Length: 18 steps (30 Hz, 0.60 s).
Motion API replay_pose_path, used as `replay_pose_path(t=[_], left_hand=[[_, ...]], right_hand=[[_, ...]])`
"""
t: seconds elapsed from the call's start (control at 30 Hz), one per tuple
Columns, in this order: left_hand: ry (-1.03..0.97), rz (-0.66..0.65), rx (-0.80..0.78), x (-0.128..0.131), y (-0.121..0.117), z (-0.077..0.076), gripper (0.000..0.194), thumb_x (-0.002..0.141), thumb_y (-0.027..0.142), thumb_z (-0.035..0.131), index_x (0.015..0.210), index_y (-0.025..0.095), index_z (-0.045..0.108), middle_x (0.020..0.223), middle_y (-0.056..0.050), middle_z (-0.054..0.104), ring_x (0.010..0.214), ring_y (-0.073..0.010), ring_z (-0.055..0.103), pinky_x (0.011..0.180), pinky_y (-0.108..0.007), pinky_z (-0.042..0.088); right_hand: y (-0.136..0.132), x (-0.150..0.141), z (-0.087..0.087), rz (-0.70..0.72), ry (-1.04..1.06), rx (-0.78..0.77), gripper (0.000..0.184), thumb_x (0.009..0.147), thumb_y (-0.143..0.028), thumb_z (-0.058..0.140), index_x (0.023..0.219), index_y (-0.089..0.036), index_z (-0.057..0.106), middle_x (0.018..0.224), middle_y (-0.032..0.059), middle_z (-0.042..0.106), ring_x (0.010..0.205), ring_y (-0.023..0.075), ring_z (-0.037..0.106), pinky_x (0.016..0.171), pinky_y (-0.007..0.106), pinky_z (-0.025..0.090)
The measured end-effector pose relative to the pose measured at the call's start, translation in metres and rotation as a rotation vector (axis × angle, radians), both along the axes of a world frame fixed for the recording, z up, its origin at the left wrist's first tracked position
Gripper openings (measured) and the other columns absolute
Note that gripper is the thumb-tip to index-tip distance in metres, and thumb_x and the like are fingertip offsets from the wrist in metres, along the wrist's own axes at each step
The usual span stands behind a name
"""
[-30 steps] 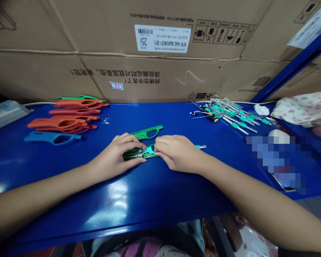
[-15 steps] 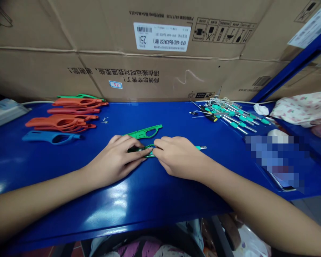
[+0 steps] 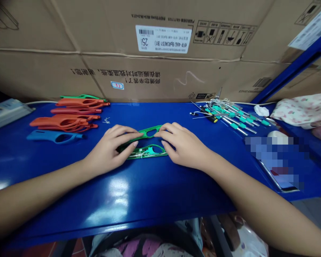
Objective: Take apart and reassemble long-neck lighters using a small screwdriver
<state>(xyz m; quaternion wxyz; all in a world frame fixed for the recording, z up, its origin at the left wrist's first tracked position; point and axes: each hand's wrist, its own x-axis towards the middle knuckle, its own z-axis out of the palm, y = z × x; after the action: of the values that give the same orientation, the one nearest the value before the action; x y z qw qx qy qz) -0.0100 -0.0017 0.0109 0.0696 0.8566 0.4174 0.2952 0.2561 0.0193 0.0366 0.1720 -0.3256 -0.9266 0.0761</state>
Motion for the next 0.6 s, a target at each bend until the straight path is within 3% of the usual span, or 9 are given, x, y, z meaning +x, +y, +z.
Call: replay_pose_path(t=[0.13, 0.27, 0.37, 0.47, 0.6], left_hand=[[0.048, -0.044, -0.098, -0.016, 0.023, 0.004, 0.026, 0.093, 0.033, 0.061, 0.111, 0.020, 0.074, 0.110, -0.008, 0.069, 0.101, -0.0234, 0.062, 0.094, -0.041, 0.049], [0.146, -0.138, -0.158, -0.028, 0.031, 0.015, 0.028, 0.096, 0.033, 0.054, 0.110, 0.017, 0.072, 0.108, -0.010, 0.070, 0.099, -0.0227, 0.065, 0.092, -0.037, 0.052], [0.181, -0.092, -0.154, -0.027, 0.022, 0.028, 0.031, 0.099, 0.031, 0.046, 0.111, 0.014, 0.069, 0.103, -0.010, 0.072, 0.094, -0.0226, 0.067, 0.088, -0.037, 0.054], [0.082, -0.054, -0.198, -0.019, 0.003, 0.042, 0.029, 0.101, 0.031, 0.046, 0.111, 0.014, 0.068, 0.103, -0.009, 0.073, 0.092, -0.0209, 0.069, 0.086, -0.034, 0.055], [-0.073, -0.050, -0.335, -0.010, -0.017, 0.049, 0.028, 0.100, 0.034, 0.050, 0.113, 0.019, 0.069, 0.110, -0.005, 0.075, 0.097, -0.0201, 0.070, 0.087, -0.032, 0.055]], right_hand=[[0.011, 0.003, -0.007, -0.048, -0.014, 0.063, 0.031, 0.096, -0.018, 0.048, 0.122, -0.020, 0.063, 0.123, 0.0114, 0.061, 0.110, 0.0273, 0.056, 0.096, 0.047, 0.048], [0.009, 0.001, -0.007, -0.067, -0.012, 0.033, 0.029, 0.096, -0.021, 0.050, 0.123, -0.020, 0.061, 0.124, 0.0121, 0.061, 0.113, 0.0286, 0.056, 0.097, 0.049, 0.049], [0.004, -0.002, -0.005, -0.081, 0.049, 0.025, 0.043, 0.096, -0.025, 0.054, 0.138, -0.020, 0.050, 0.133, 0.0146, 0.056, 0.120, 0.0304, 0.053, 0.101, 0.051, 0.047], [-0.001, -0.005, -0.001, -0.030, 0.126, 0.057, 0.057, 0.096, -0.032, 0.059, 0.148, -0.023, 0.039, 0.140, 0.0156, 0.051, 0.127, 0.0310, 0.049, 0.104, 0.052, 0.044], [-0.007, -0.009, 0.002, 0.106, 0.127, 0.117, 0.045, 0.098, -0.035, 0.057, 0.140, -0.022, 0.047, 0.125, 0.0126, 0.063, 0.114, 0.0268, 0.056, 0.096, 0.046, 0.045]])
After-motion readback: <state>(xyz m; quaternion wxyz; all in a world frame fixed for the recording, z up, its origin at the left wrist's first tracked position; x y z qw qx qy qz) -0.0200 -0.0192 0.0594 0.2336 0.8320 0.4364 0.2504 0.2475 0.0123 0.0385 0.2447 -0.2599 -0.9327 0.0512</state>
